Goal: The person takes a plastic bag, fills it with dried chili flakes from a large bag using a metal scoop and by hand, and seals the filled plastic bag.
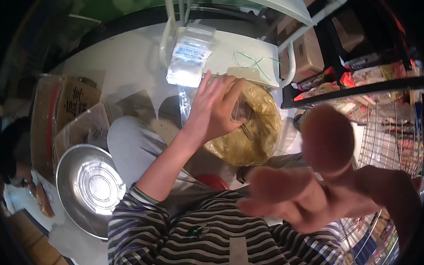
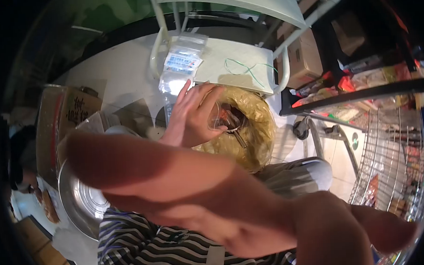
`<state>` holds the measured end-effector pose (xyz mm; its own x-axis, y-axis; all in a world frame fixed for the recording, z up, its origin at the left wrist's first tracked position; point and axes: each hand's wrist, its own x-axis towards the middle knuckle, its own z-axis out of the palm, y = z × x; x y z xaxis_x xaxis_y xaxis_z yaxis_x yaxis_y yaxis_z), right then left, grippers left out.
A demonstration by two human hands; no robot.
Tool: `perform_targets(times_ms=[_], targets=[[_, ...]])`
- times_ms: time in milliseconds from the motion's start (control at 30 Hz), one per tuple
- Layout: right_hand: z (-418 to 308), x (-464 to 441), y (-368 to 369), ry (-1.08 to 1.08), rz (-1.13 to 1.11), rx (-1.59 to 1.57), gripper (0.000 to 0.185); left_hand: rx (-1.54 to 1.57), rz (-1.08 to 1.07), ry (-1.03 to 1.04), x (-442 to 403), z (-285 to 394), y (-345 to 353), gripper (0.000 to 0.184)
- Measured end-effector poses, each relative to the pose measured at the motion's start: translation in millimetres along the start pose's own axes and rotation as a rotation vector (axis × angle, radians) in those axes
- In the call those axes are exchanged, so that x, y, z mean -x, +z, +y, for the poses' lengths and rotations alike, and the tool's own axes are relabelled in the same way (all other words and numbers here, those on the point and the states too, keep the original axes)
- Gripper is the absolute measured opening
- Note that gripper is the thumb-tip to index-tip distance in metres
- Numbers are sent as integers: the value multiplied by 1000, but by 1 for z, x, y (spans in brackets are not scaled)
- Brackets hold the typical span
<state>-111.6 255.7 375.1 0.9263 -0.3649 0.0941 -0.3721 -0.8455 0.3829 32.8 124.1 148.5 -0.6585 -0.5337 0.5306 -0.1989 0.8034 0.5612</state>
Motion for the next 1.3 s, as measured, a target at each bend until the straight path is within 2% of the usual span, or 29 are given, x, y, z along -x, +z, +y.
perform_targets(times_ms=[33,67,100,133,200,233,300,400,600,767,833,967,1100,1133,1267,1300], targets=[[0,3,-9,-84,-244,444,82,-2,-26,-2,-2,2,-4,89],[-2,5,-12,-326,-232,676,84,1,-36,-3,-4,3,-5,88],[-7,7,-14,-304,-245,640,83,3,-46,-11,-4,5,-5,87],[-13,9,-19,-172,-237,489,82,-2,-58,-9,-6,6,-7,87],[-29,11,-20,119,-105,43,80,-45,-82,-11,-5,10,-9,88],[-37,11,-21,188,-35,-129,79,-51,-87,-10,-5,10,-8,88],[-51,11,-22,256,46,-340,77,-64,-106,-27,-3,9,-6,92],[-61,14,-21,305,75,-424,74,-36,-88,-13,0,7,-2,92],[-68,17,-16,356,66,-397,68,-60,-86,-26,5,7,5,95],[-72,16,-9,373,10,-248,64,-108,-85,-29,2,6,-1,91],[-71,18,-7,359,-76,-112,63,-173,-175,-58,2,6,-5,92],[-70,30,-3,272,-318,203,60,-173,-135,-61,-5,13,-5,84],[-76,30,-2,323,-454,207,58,-171,-93,-34,-5,12,-9,83],[-78,22,-3,404,-362,55,57,-194,-71,-29,-5,10,-10,83],[-67,-38,26,751,910,-1116,27,-176,-17,-123,-14,19,-18,79],[-67,-35,27,728,1040,-1197,25,-176,-7,-125,-15,17,-21,78]])
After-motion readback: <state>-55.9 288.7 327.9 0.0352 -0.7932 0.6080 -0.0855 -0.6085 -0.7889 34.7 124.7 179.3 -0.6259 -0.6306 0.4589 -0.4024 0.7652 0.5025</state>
